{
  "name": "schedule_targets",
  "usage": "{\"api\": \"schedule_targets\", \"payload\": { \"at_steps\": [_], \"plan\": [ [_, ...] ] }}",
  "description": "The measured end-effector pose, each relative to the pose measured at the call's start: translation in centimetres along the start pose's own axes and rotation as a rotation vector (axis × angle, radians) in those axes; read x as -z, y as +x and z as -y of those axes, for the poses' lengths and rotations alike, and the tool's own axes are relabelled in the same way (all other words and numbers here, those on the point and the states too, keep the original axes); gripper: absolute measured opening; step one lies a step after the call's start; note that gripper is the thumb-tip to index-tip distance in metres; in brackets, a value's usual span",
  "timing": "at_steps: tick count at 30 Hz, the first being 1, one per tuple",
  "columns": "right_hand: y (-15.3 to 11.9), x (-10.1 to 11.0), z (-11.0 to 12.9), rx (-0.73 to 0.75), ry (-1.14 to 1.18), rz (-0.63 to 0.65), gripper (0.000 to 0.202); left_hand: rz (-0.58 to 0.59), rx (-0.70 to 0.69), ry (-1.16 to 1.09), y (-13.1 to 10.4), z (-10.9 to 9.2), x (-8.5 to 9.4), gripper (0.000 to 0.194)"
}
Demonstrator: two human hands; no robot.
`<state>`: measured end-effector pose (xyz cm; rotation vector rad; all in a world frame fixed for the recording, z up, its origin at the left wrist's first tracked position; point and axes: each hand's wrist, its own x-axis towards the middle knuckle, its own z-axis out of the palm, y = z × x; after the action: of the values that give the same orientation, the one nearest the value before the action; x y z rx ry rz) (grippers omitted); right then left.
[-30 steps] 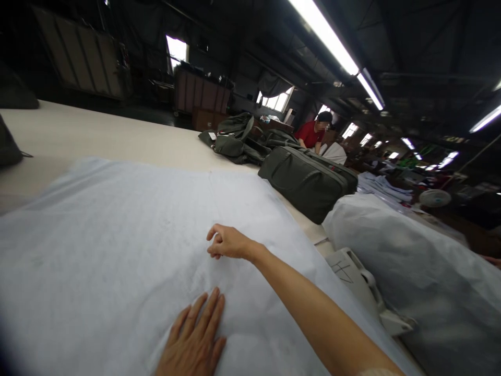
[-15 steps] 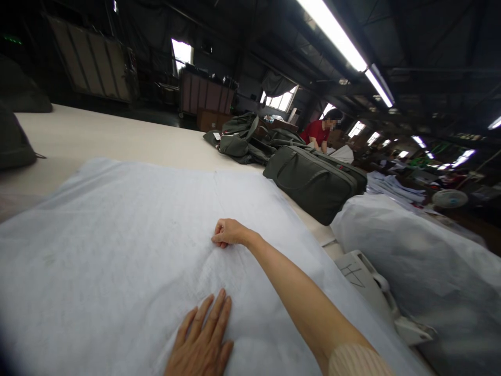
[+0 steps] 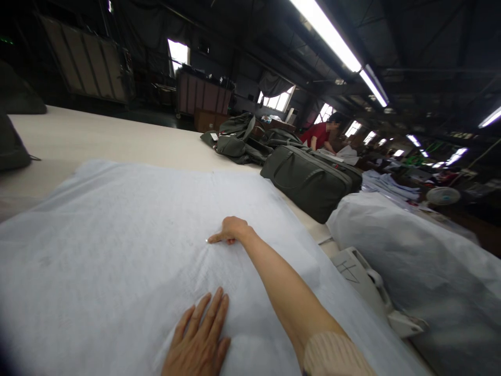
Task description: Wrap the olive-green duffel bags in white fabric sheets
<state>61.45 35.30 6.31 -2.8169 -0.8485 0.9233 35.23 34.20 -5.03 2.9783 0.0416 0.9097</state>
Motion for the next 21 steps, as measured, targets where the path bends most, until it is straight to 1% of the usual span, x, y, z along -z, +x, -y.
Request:
{"api": "schedule_targets", "payload": {
  "at_steps": [1,3,4,5,6,7,8,9,10,11,12,14,16,17,19,21],
  "plan": [
    [-0.1,-0.1,-0.5,0.003,0.013,-0.019,0.049,-0.002,0.001,0.000,0.0,0.0,0.0,0.053],
    [-0.4,-0.2,-1.3,0.021,0.130,-0.022,0.050,-0.003,0.003,-0.002,0.0,0.0,0.1,0.052],
    [-0.7,-0.2,-1.6,0.021,0.199,-0.043,0.050,-0.001,0.004,-0.003,0.1,0.0,0.2,0.052],
    [-0.9,-0.3,-1.8,0.014,0.252,-0.104,0.049,-0.001,0.003,-0.001,0.1,0.0,0.2,0.052],
    [-1.2,-0.5,-1.7,0.012,0.282,-0.210,0.048,0.001,0.003,0.000,0.1,0.0,0.3,0.052],
    [-1.5,-0.7,-1.4,0.030,0.292,-0.349,0.048,0.002,0.003,0.001,0.1,0.0,0.4,0.053],
    [-1.6,-1.2,-1.0,0.080,0.282,-0.493,0.049,0.005,0.004,0.000,0.1,-0.1,0.4,0.053],
    [-1.7,-1.7,-0.5,0.159,0.257,-0.606,0.051,0.012,0.005,0.000,0.2,-0.1,0.5,0.053],
    [-1.6,-2.5,0.1,0.251,0.222,-0.660,0.056,0.020,0.007,-0.002,0.2,-0.1,0.6,0.053],
    [-1.3,-3.4,0.7,0.336,0.180,-0.661,0.061,0.030,0.012,-0.003,0.2,-0.1,0.7,0.053],
    [-1.0,-4.4,1.2,0.397,0.133,-0.626,0.066,0.041,0.016,-0.004,0.2,-0.1,0.8,0.053],
    [0.0,-6.1,1.8,0.431,0.059,-0.515,0.073,0.059,0.018,-0.004,0.2,-0.1,1.0,0.054],
    [1.0,-7.1,2.0,0.432,0.052,-0.440,0.077,0.066,0.013,0.005,0.2,0.0,1.2,0.056],
    [1.3,-7.2,1.9,0.436,0.081,-0.417,0.079,0.063,0.007,0.013,0.2,0.0,1.2,0.057],
    [1.4,-6.7,1.6,0.425,0.224,-0.408,0.084,0.049,0.002,0.023,0.3,-0.1,1.3,0.057],
    [0.2,-5.9,1.0,0.398,0.419,-0.440,0.084,0.054,0.005,0.010,0.4,-0.2,1.2,0.057]
  ]
}}
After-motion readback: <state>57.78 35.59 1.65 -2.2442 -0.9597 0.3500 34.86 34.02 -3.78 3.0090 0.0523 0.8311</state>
